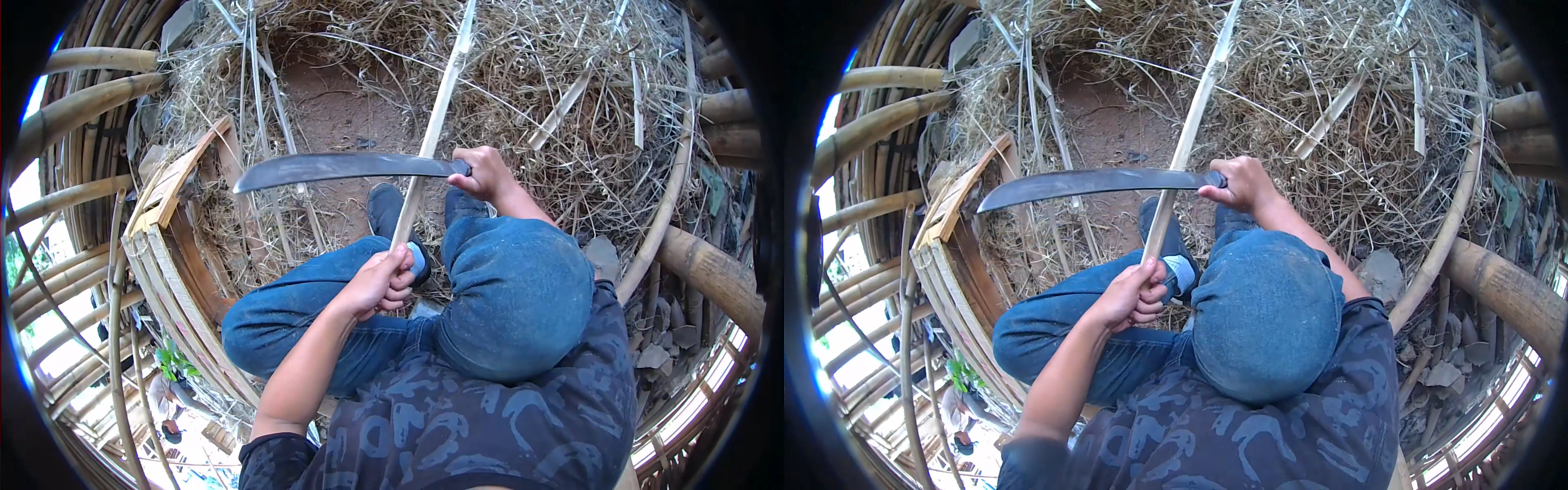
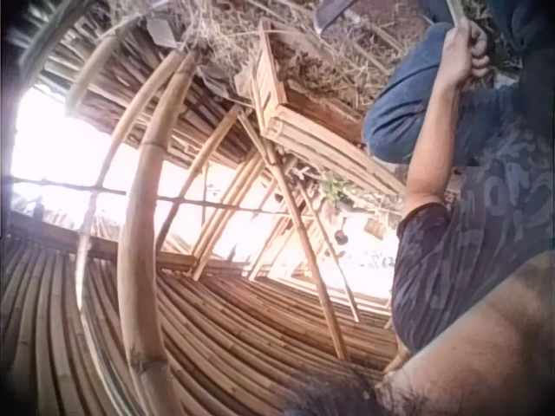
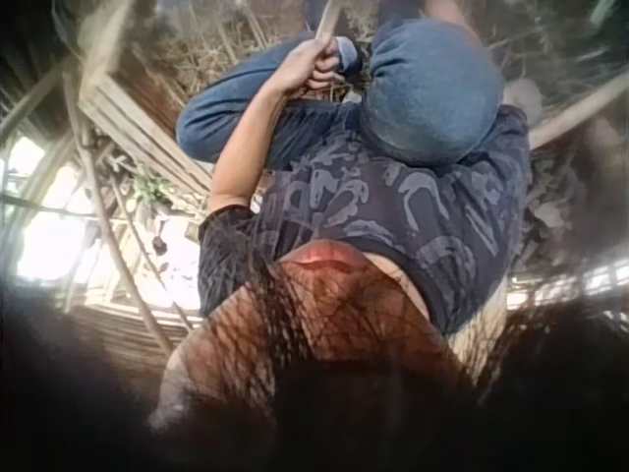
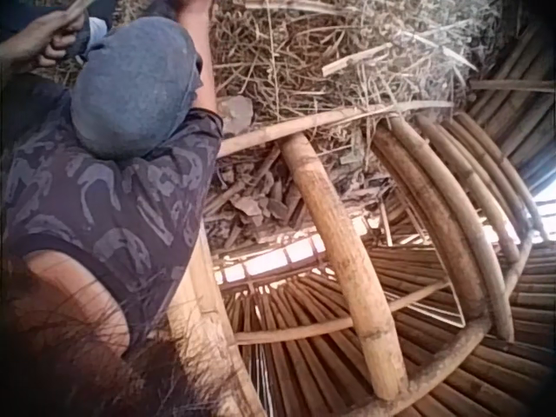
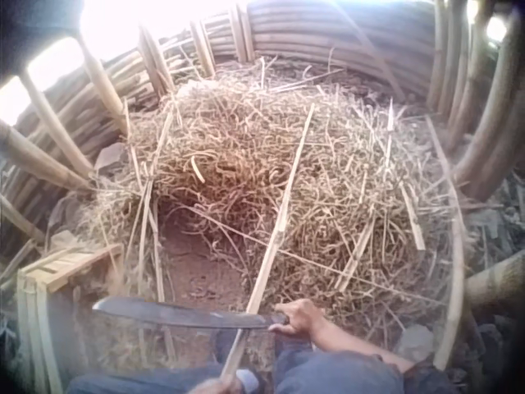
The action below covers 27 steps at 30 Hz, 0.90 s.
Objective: The person shaves a strip of bamboo with a machete. They hold the bamboo strip by hand and move the blade along the length of the material, removing shavings while sitting on the ground.
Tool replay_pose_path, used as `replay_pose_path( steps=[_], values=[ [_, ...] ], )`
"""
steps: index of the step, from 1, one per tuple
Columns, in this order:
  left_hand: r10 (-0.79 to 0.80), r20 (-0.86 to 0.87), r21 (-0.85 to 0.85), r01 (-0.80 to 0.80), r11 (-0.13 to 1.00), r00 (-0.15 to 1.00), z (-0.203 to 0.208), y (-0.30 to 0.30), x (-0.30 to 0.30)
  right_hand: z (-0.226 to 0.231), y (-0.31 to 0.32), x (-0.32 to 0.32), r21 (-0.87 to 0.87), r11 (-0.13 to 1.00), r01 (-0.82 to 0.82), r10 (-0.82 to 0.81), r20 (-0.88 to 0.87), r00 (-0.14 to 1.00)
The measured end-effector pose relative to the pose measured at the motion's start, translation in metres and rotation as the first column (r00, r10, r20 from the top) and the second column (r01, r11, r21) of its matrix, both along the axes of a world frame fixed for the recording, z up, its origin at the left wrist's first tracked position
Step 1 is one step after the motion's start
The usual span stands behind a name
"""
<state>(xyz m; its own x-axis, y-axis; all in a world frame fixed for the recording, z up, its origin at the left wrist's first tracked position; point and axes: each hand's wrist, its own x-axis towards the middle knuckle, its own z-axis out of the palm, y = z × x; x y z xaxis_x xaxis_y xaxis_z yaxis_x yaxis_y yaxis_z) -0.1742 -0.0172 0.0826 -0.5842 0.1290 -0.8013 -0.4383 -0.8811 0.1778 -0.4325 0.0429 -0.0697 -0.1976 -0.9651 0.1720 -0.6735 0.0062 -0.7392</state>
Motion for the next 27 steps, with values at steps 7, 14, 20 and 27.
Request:
replay_pose_path(
  steps=[7, 14, 20, 27],
  values=[
    [0.008, 0.030, -0.002, -0.008, 1.000, 1.000, -0.001, -0.001, 0.006, -0.002, 0.006, -0.005, 0.126, 0.977, 0.173, -0.174, -0.007, 0.985],
    [-0.044, 0.080, -0.217, 0.061, 0.974, 0.996, 0.004, 0.008, 0.010, 0.005, 0.005, 0.002, 0.126, 0.960, 0.252, -0.255, 0.014, 0.967],
    [-0.048, 0.120, -0.359, 0.088, 0.929, 0.992, 0.024, 0.001, 0.014, 0.027, -0.001, 0.004, 0.107, 0.951, 0.290, -0.305, 0.167, 0.938],
    [-0.119, 0.300, -0.888, 0.323, 0.328, 0.946, 0.033, 0.011, 0.036, 0.074, -0.017, -0.021, 0.126, 0.969, 0.211, -0.245, 0.435, 0.866]
  ],
)
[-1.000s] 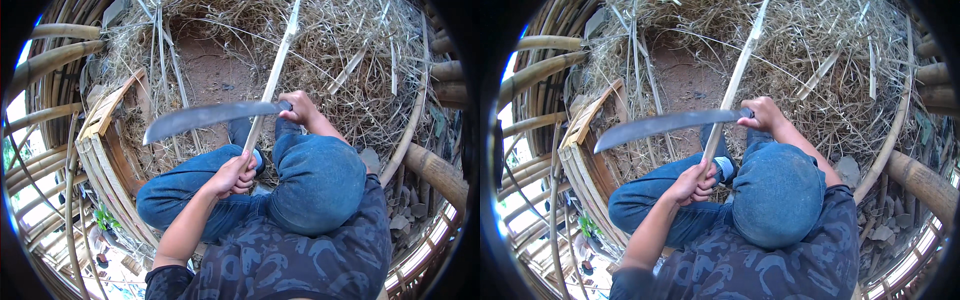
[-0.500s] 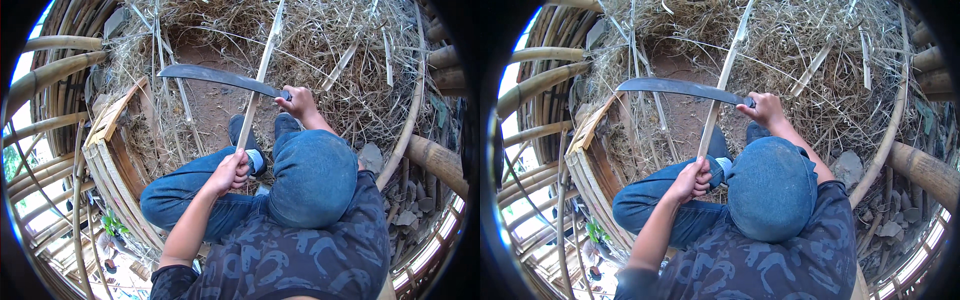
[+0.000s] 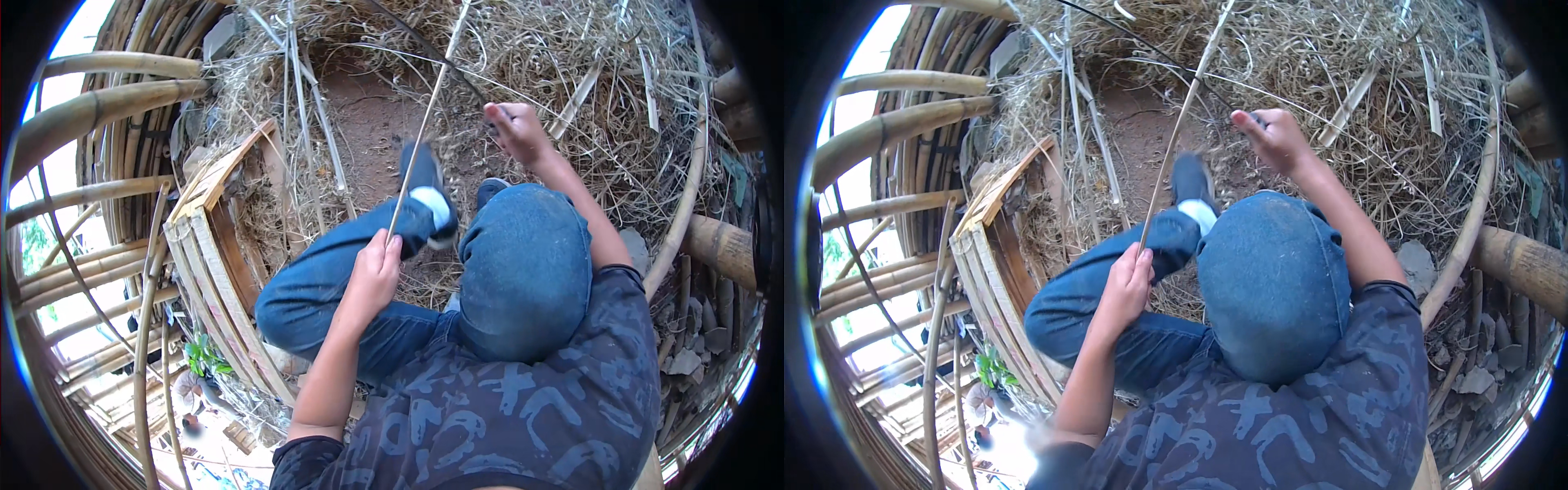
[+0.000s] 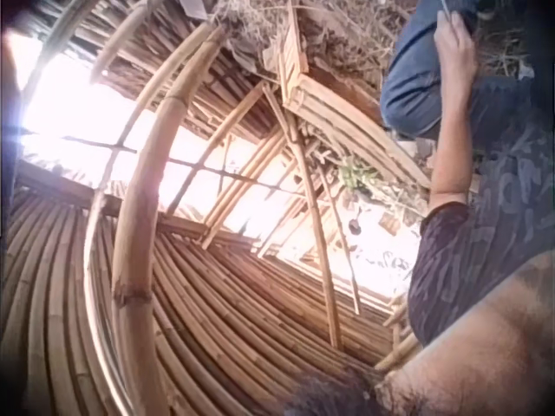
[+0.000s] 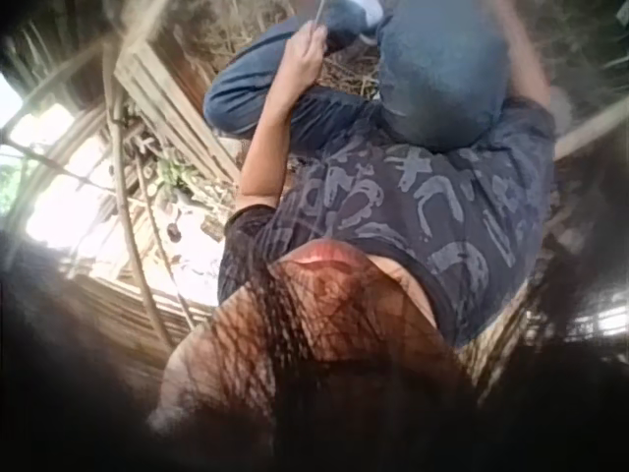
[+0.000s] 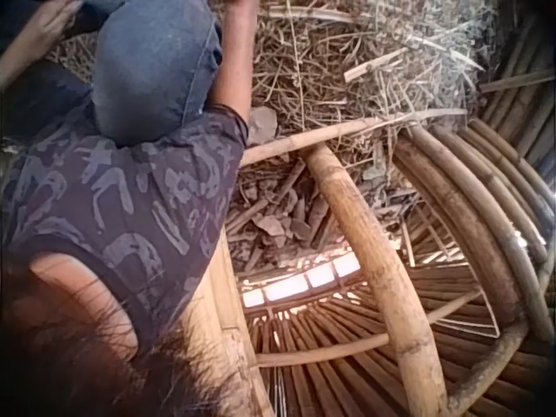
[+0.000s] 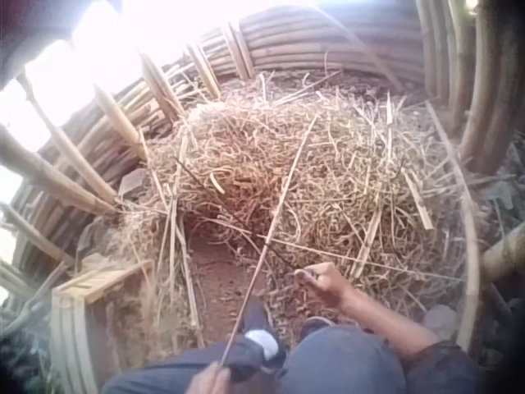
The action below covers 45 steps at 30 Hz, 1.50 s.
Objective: The person shaves a strip of bamboo with a machete. They hold the bamboo strip by hand and move the blade along the length of the material, removing shavings while sitting on the ground.
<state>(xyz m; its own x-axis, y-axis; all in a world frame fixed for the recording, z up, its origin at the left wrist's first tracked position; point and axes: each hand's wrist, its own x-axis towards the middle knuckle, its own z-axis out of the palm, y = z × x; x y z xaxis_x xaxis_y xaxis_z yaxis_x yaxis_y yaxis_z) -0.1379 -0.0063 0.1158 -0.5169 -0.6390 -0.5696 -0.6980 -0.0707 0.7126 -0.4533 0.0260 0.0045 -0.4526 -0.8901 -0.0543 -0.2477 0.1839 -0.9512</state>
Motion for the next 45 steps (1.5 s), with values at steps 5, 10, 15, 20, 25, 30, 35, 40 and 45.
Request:
replay_pose_path(
  steps=[5, 10, 15, 20, 25, 30, 35, 40, 45],
  values=[
    [-0.104, 0.044, -0.258, 0.112, 0.959, 0.994, 0.032, -0.007, -0.018, 0.085, 0.013, -0.015, -0.040, 0.998, -0.047, 0.037, -0.230, 0.972],
    [-0.210, -0.026, -0.365, 0.186, 0.912, 0.977, 0.085, 0.000, -0.018, 0.147, 0.042, 0.003, 0.023, 1.000, 0.002, 0.010, -0.516, 0.857],
    [-0.321, -0.058, -0.303, 0.290, 0.908, 0.945, 0.122, 0.025, -0.015, 0.180, 0.090, 0.031, 0.051, 0.998, 0.032, 0.004, -0.573, 0.820],
    [-0.295, 0.076, -0.301, 0.304, 0.904, 0.953, 0.144, 0.037, 0.001, 0.191, 0.111, 0.064, 0.160, 0.987, 0.000, 0.095, -0.585, 0.805],
    [-0.422, 0.044, -0.236, 0.420, 0.876, 0.906, 0.140, 0.049, 0.010, 0.202, 0.111, 0.088, 0.171, 0.983, -0.066, 0.147, -0.521, 0.841],
    [-0.407, 0.086, -0.269, 0.414, 0.869, 0.909, 0.132, 0.057, 0.009, 0.182, 0.111, 0.082, 0.151, 0.987, -0.049, 0.138, -0.662, 0.737],
    [-0.422, 0.054, -0.297, 0.417, 0.859, 0.905, 0.131, 0.062, 0.011, 0.161, 0.117, 0.053, 0.169, 0.985, 0.026, 0.061, -0.486, 0.872],
    [-0.415, 0.065, -0.309, 0.414, 0.856, 0.907, 0.126, 0.067, 0.010, 0.169, 0.126, 0.058, 0.152, 0.987, 0.057, 0.053, -0.633, 0.772],
    [-0.364, 0.034, -0.271, 0.359, 0.893, 0.931, 0.117, 0.072, 0.016, 0.183, 0.126, 0.073, 0.099, 0.995, -0.030, 0.095, -0.765, 0.637]
  ],
)
